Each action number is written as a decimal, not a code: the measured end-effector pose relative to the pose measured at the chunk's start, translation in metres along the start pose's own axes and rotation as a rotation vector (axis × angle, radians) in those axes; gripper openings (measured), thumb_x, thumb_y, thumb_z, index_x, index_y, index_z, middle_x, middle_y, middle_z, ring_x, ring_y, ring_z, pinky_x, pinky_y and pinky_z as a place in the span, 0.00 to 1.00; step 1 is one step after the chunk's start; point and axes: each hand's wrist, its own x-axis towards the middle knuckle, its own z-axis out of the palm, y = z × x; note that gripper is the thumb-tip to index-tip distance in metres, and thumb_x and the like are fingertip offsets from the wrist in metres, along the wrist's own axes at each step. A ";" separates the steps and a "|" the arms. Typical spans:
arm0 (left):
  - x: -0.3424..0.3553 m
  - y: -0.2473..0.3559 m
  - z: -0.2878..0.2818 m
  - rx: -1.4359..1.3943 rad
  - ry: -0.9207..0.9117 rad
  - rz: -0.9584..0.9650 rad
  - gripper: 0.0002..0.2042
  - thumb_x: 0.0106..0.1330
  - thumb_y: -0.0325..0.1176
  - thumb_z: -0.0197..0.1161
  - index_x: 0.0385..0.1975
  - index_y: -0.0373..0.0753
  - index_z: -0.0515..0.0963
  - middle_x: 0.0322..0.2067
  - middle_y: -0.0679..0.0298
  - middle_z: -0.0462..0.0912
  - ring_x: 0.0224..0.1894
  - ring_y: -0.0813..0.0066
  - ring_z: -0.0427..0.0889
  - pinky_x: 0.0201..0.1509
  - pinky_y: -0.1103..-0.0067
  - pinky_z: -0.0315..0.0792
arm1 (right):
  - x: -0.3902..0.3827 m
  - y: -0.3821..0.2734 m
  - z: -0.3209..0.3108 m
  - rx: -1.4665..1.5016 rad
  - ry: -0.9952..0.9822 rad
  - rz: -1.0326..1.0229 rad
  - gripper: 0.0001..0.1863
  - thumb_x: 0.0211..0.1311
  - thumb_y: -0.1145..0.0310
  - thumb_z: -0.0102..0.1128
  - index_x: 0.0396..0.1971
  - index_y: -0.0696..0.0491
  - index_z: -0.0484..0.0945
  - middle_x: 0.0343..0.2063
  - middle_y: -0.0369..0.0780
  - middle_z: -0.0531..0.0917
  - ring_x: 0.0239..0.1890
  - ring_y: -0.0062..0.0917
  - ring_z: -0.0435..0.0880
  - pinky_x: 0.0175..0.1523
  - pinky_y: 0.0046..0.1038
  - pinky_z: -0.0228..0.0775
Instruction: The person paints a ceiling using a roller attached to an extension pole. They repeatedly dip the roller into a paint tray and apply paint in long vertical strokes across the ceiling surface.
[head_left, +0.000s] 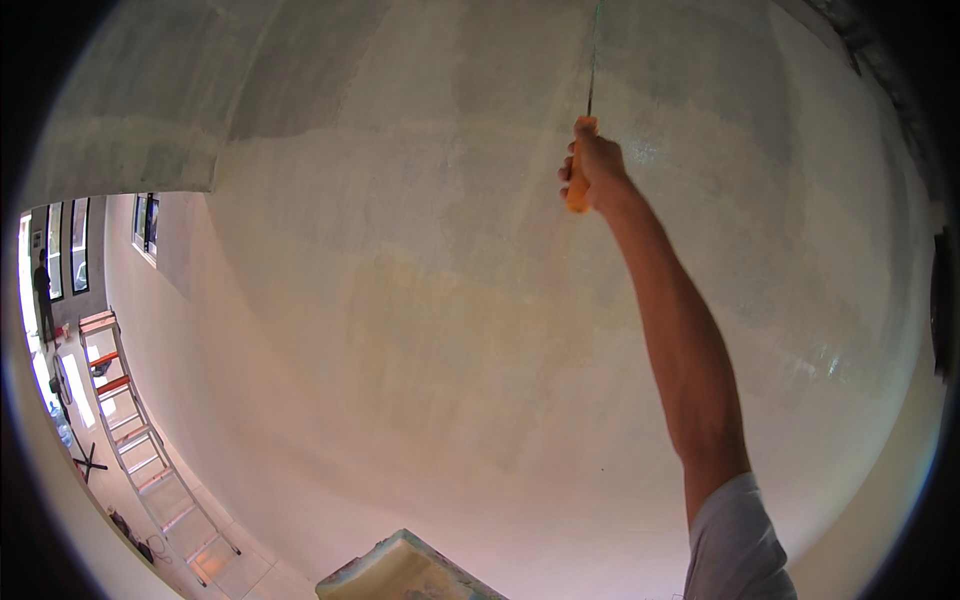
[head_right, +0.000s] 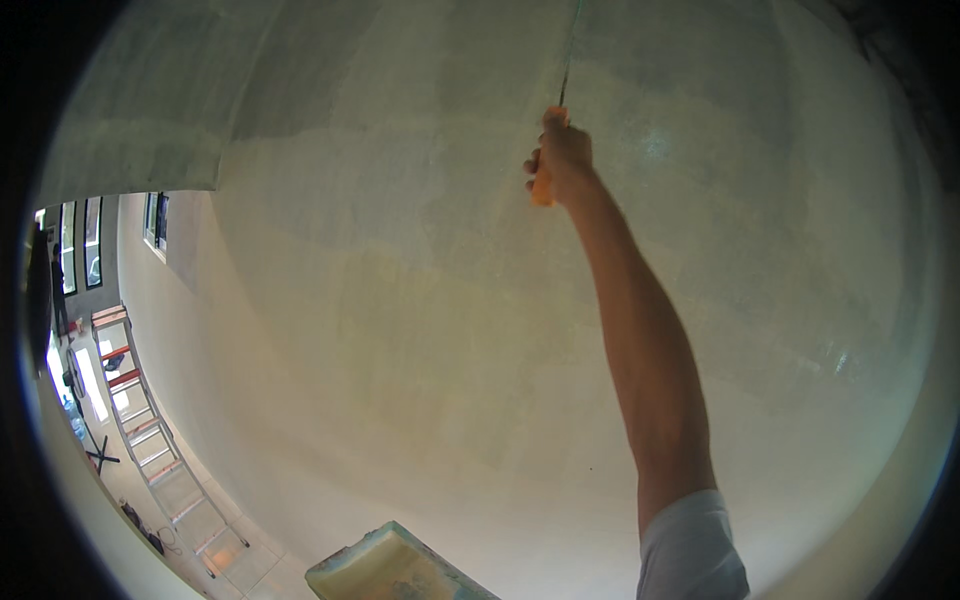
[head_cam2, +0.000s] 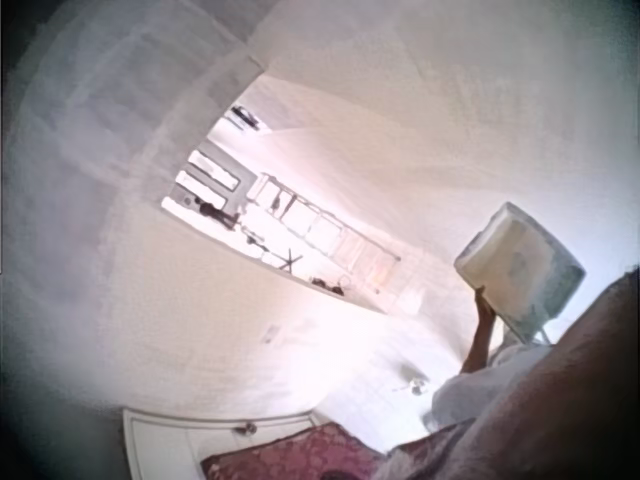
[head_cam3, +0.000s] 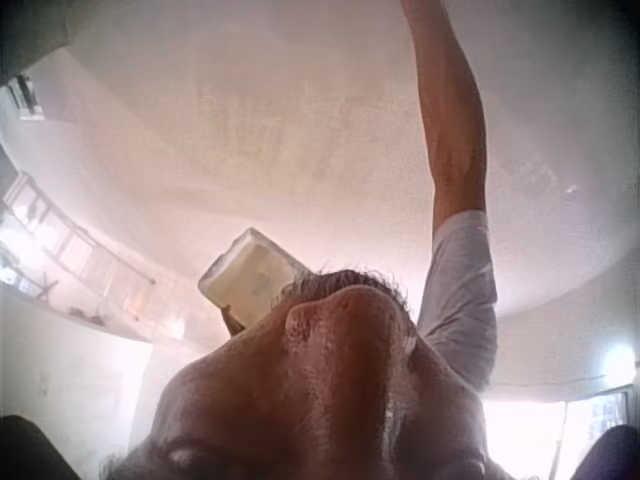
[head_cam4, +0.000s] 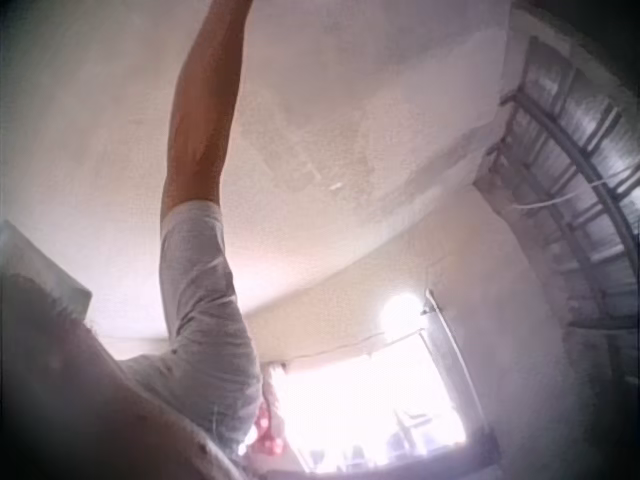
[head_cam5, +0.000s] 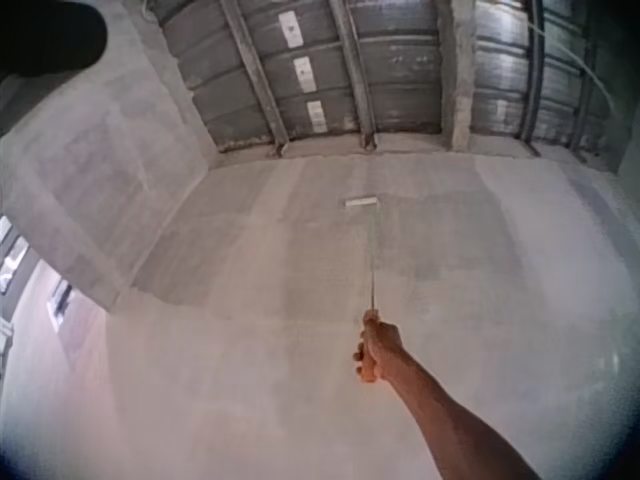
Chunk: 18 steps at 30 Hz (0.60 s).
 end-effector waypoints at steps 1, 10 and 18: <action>0.006 -0.004 -0.006 -0.045 -0.053 -0.005 0.32 0.70 0.60 0.50 0.64 0.41 0.60 0.61 0.52 0.64 0.60 0.55 0.68 0.64 0.60 0.67 | 0.009 -0.012 -0.003 -0.019 -0.002 0.008 0.21 0.73 0.50 0.46 0.34 0.56 0.69 0.24 0.39 0.73 0.23 0.27 0.78 0.29 0.39 0.75; 0.069 -0.077 -0.052 -0.033 -0.382 0.217 0.36 0.68 0.61 0.51 0.64 0.37 0.59 0.60 0.50 0.66 0.61 0.54 0.68 0.65 0.59 0.66 | 0.054 -0.086 -0.065 -0.333 0.067 -0.159 0.24 0.74 0.46 0.41 0.32 0.55 0.68 0.24 0.39 0.73 0.21 0.24 0.76 0.28 0.31 0.74; 0.103 -0.091 -0.085 -0.120 -0.240 0.277 0.33 0.65 0.52 0.54 0.63 0.33 0.62 0.56 0.51 0.73 0.58 0.56 0.72 0.63 0.61 0.67 | 0.007 -0.045 -0.085 -0.459 0.088 -0.142 0.26 0.71 0.43 0.39 0.23 0.51 0.66 0.14 0.34 0.69 0.13 0.20 0.69 0.20 0.28 0.67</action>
